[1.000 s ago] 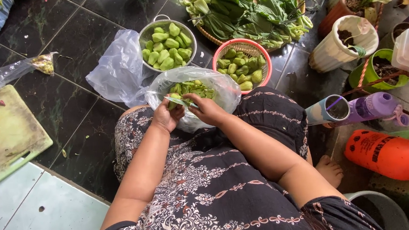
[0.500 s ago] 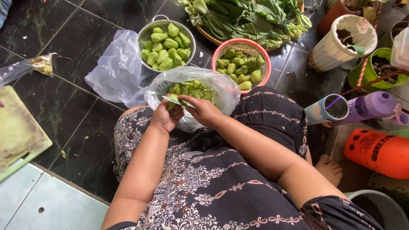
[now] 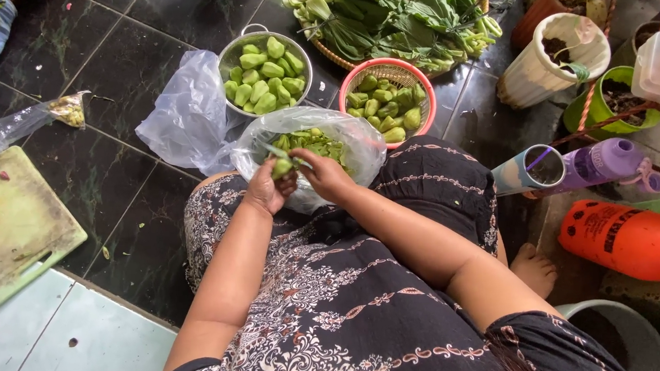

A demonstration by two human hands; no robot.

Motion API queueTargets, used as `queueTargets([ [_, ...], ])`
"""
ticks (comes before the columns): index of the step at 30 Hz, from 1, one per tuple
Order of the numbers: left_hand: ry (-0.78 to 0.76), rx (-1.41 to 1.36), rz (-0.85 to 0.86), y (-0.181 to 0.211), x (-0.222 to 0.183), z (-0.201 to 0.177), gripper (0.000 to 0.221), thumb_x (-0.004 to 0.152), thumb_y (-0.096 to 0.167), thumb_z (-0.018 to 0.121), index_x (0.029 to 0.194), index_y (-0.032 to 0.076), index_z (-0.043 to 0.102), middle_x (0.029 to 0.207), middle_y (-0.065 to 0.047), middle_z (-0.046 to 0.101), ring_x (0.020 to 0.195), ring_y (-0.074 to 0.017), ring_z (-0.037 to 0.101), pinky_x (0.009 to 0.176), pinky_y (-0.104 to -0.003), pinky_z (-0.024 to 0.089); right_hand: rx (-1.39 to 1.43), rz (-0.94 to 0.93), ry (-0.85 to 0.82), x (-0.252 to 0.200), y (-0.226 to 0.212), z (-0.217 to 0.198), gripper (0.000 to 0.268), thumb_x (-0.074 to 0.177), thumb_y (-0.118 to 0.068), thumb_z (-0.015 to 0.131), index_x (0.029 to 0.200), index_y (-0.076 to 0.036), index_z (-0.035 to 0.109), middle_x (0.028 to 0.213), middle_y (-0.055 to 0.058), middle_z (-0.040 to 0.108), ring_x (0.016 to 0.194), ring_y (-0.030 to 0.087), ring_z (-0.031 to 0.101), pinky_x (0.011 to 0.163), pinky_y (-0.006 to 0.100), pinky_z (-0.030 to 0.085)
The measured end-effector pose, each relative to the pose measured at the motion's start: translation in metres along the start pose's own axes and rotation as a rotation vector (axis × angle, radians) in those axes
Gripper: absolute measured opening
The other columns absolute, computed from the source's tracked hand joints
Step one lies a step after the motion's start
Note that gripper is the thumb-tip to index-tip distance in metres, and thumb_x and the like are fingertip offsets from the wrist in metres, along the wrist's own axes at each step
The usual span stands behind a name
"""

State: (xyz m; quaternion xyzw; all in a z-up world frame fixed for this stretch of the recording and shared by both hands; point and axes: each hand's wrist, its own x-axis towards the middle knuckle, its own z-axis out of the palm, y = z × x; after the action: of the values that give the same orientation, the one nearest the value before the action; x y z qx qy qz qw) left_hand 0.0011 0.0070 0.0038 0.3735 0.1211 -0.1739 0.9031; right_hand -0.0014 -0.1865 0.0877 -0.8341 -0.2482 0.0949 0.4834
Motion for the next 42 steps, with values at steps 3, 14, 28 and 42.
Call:
queueTargets([
  [3,-0.016,-0.03,-0.018,0.001,-0.011,0.016,0.031,0.098,0.045,0.056,0.096,0.017,0.068,0.064,0.001,0.031,0.05,-0.01,0.028,0.044,-0.022,0.025,0.033,0.06,0.03,0.011,0.014,-0.005,0.044,0.103,-0.021,0.05,0.146,-0.031,0.049,0.13,0.017,0.067,0.117,0.048,0.06,0.1,0.062,0.048],
  [14,-0.046,-0.116,0.064,0.046,-0.006,0.018,0.031,0.1,0.045,0.05,0.118,0.025,0.065,0.074,-0.005,0.043,0.058,-0.0155,0.036,0.049,-0.026,0.03,0.072,0.114,-0.049,0.004,-0.019,-0.042,0.055,0.105,-0.012,0.047,0.155,-0.034,0.045,0.139,0.017,0.063,0.124,0.047,0.057,0.105,0.059,0.046],
  [28,0.084,0.426,0.074,0.141,0.063,0.048,0.017,0.092,0.02,0.06,0.108,0.017,0.066,0.095,-0.019,0.074,0.069,-0.0275,0.07,0.049,-0.031,0.053,-0.422,0.271,-0.464,0.029,0.048,-0.038,0.05,0.103,-0.038,0.046,0.143,-0.01,0.056,0.118,0.027,0.071,0.109,0.045,0.067,0.097,0.057,0.053],
  [42,0.173,0.443,0.374,0.182,0.106,0.065,0.039,0.096,0.014,0.057,0.133,0.016,0.069,0.129,-0.004,0.072,0.119,-0.0168,0.064,0.097,-0.044,0.047,-0.393,0.281,-0.525,0.037,0.059,-0.039,0.052,0.101,-0.045,0.048,0.143,-0.016,0.054,0.111,0.027,0.071,0.107,0.046,0.068,0.094,0.056,0.054],
])
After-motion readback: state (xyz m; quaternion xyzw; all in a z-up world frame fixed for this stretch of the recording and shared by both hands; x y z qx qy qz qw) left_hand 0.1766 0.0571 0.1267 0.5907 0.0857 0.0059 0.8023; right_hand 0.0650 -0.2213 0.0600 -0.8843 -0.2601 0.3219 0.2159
